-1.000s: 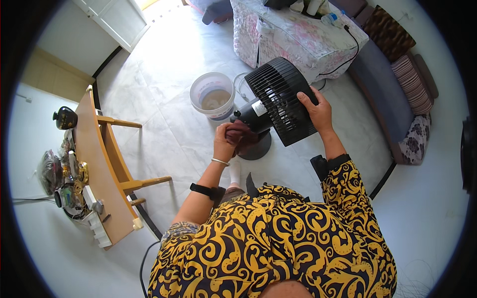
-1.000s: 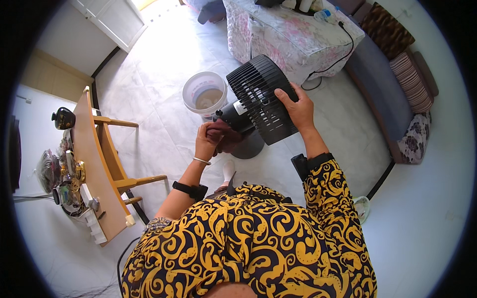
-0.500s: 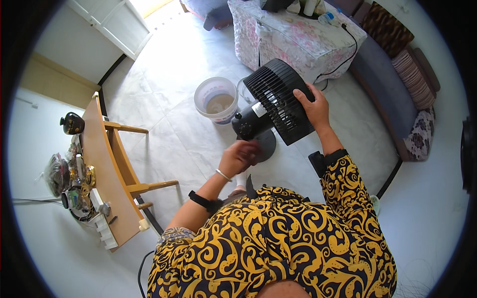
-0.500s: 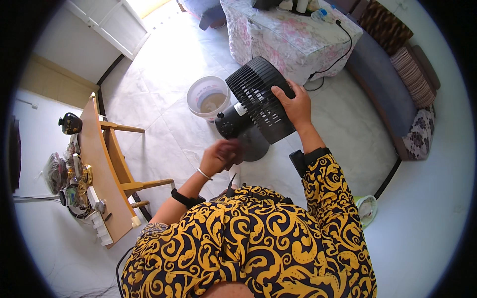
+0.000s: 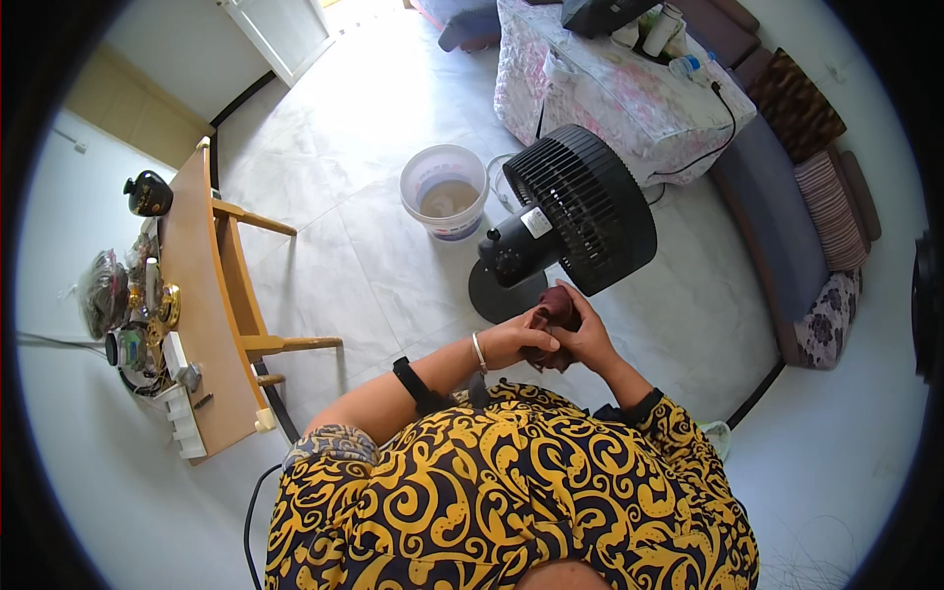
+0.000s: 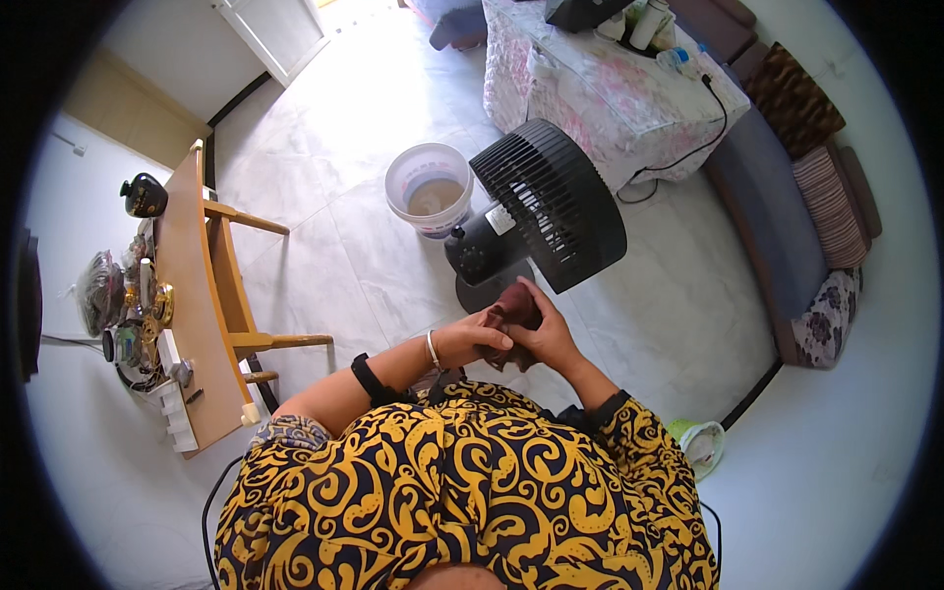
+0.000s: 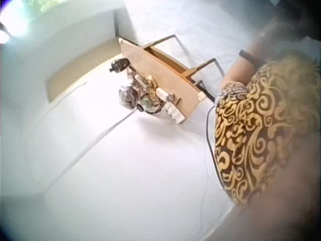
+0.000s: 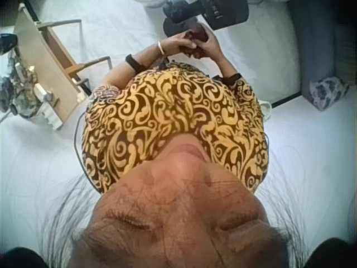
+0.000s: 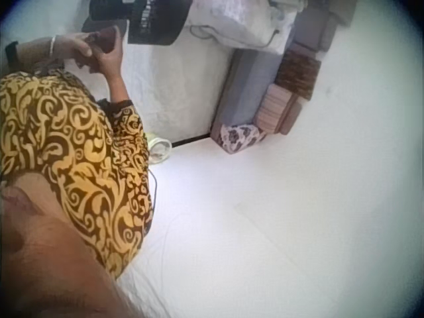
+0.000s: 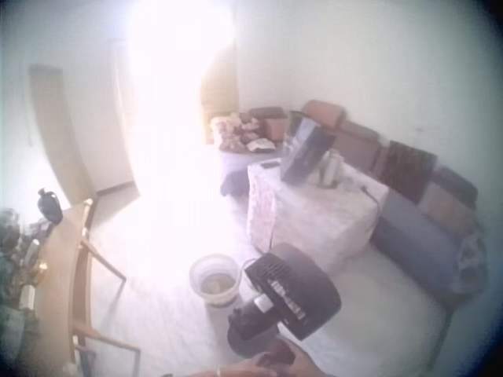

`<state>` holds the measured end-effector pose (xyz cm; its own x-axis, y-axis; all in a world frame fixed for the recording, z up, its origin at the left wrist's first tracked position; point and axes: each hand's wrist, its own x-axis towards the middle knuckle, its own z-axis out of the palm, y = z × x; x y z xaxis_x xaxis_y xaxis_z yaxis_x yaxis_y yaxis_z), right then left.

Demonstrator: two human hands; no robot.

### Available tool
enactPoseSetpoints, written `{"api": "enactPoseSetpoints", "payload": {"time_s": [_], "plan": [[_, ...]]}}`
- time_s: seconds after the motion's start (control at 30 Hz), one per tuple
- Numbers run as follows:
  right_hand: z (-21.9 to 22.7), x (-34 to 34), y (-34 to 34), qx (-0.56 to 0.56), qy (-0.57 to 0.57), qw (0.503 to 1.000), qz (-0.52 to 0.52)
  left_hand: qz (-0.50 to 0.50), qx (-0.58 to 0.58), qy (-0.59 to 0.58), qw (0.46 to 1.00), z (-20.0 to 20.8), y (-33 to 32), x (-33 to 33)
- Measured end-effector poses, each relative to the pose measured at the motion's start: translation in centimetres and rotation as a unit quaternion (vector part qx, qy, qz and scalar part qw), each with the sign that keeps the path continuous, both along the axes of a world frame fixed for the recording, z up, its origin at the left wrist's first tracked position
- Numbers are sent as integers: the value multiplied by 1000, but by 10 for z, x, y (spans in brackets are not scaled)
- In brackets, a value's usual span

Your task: The recorder is cleaning a black electric fan using a red cloth and a bucket of water.

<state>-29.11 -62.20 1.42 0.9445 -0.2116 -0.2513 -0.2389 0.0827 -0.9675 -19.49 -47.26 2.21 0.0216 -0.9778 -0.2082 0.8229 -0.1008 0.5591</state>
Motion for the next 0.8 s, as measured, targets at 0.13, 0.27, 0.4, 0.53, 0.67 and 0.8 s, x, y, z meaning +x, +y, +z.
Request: {"api": "enactPoseSetpoints", "payload": {"time_s": [0.13, 0.27, 0.4, 0.53, 0.67, 0.8], "plan": [[-8, -2, 3, 90, 28, 995, 29, -177, 58, -217, 958, 16, 14, 51], [15, 11, 26, -262, 113, 957, -51, -103, 227, -328, 911, -9, 48, 127], [18, 38, 36, -537, -75, 836, -79, -68, 306, -444, 840, -42, 46, 143], [25, 75, 36, -614, -18, 781, -113, -41, 192, -380, 904, -60, 28, 135], [14, 76, 47, -600, -16, 794, -90, 2, 117, -334, 935, -80, 29, 133], [-2, 46, 68, -481, 34, 863, -150, -20, 103, -398, 911, -79, 28, 135]]}}
